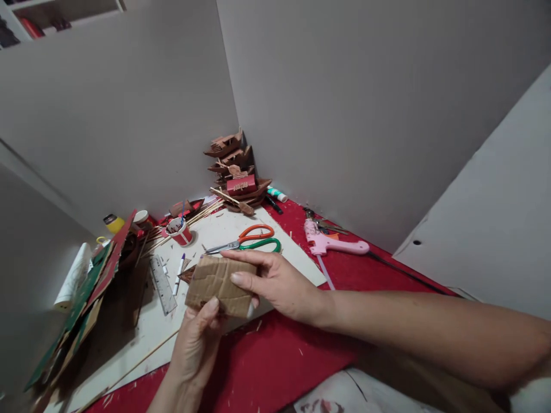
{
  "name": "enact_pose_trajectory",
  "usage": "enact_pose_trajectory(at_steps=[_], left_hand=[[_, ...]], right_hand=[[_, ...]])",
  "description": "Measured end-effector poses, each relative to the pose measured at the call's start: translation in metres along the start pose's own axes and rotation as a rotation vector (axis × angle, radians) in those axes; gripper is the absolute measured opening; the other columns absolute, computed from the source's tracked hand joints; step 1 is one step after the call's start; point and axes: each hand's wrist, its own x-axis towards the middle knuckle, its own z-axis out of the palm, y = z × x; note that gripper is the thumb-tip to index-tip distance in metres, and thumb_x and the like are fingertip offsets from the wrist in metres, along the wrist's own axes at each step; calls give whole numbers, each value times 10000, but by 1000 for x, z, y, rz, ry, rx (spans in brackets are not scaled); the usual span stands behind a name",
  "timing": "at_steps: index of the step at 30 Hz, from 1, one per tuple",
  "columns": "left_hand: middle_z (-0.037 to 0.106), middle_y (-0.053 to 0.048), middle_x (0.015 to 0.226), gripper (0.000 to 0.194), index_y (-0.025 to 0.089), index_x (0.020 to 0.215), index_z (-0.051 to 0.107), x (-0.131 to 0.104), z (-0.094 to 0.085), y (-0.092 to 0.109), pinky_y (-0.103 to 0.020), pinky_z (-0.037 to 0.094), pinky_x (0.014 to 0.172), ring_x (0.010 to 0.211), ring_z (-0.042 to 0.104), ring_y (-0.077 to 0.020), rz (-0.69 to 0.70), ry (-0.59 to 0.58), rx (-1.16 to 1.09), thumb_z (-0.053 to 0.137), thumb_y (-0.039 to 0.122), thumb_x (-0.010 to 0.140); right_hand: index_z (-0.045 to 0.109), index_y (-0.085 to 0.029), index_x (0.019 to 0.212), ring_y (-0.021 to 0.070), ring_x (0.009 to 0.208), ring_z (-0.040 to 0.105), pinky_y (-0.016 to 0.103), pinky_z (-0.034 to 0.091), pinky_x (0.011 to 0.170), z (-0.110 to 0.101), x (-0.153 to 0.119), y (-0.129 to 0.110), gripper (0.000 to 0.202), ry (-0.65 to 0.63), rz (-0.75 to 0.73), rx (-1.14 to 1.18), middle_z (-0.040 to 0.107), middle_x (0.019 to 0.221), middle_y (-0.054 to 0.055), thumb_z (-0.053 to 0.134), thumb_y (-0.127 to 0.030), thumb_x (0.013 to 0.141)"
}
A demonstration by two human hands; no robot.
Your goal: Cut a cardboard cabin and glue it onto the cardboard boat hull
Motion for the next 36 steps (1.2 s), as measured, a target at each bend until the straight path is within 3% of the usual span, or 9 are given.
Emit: enact_pose_trajectory(at_steps=[4, 8, 15, 17, 23, 27, 29, 32, 36], left_hand=[[754, -63, 1026, 581, 230, 1260, 610, 2, -8, 13, -361, 541, 859, 998, 684, -265, 104, 104, 85, 792, 273, 710], [754, -70, 987, 562, 199, 1219, 628, 4, -19, 26, -329, 553, 847, 977, 691, -247, 63, 74, 48, 806, 259, 689], [756, -74, 843, 255, 176, 895, 730, 0, -28, 24, -267, 590, 638, 731, 709, -189, -112, -210, -238, 819, 294, 687], [760, -69, 828, 224, 185, 847, 743, -2, -24, 21, -252, 579, 625, 716, 701, -180, -61, -208, -254, 830, 307, 681], [743, -64, 894, 340, 216, 1119, 684, -9, -5, 18, -247, 523, 572, 788, 688, -203, 91, -69, -96, 734, 282, 789], [738, -58, 970, 358, 199, 1097, 681, -10, -5, 30, -231, 516, 510, 720, 674, -169, 134, 116, -44, 759, 287, 759], [738, -42, 958, 368, 186, 1055, 693, -8, -10, 39, -235, 540, 518, 694, 668, -152, 177, 196, -41, 798, 262, 711], [741, -15, 911, 360, 167, 986, 708, 1, -17, 51, -215, 549, 494, 655, 669, -129, 196, 236, -21, 833, 206, 650], [740, 20, 840, 305, 165, 941, 710, 13, -22, 53, -187, 537, 450, 592, 661, -101, 166, 244, -35, 821, 166, 657]], right_hand=[[662, -186, 1161, 88, 707, 603, 165, 502, 553, 0, 9, -13, 472, 9, 119, 289, 688, 910, 14, 781, -320, 726], [662, -113, 893, 73, 539, 567, 153, 452, 429, -3, 18, -20, 352, -197, 351, 376, 643, 700, -7, 834, -292, 642], [597, -154, 870, 54, 469, 539, 133, 442, 364, 8, 28, -23, 391, -70, 100, 403, 605, 641, -60, 853, -327, 630], [594, -152, 855, 59, 477, 562, 141, 467, 377, 17, 27, -18, 414, -31, 54, 375, 622, 661, -57, 864, -346, 609], [583, -141, 789, 90, 523, 612, 192, 521, 474, 37, 16, 5, 442, -113, 18, 218, 637, 659, -38, 853, -436, 602], [589, -133, 813, 134, 640, 647, 238, 524, 562, 6, 26, -8, 386, -172, -43, -315, 660, 710, 28, 545, -509, 889], [616, -136, 896, 141, 774, 645, 253, 511, 693, -23, 39, -18, 317, 25, -149, -998, 685, 838, 57, 403, -358, 974], [651, -103, 977, 241, 938, 616, 320, 454, 795, -66, 58, -24, 189, 104, -66, -1299, 677, 1008, 149, 558, -199, 844], [689, -123, 964, 248, 860, 634, 276, 424, 690, -94, 73, -15, 300, -79, 106, -1509, 688, 982, 140, 635, -85, 671]])
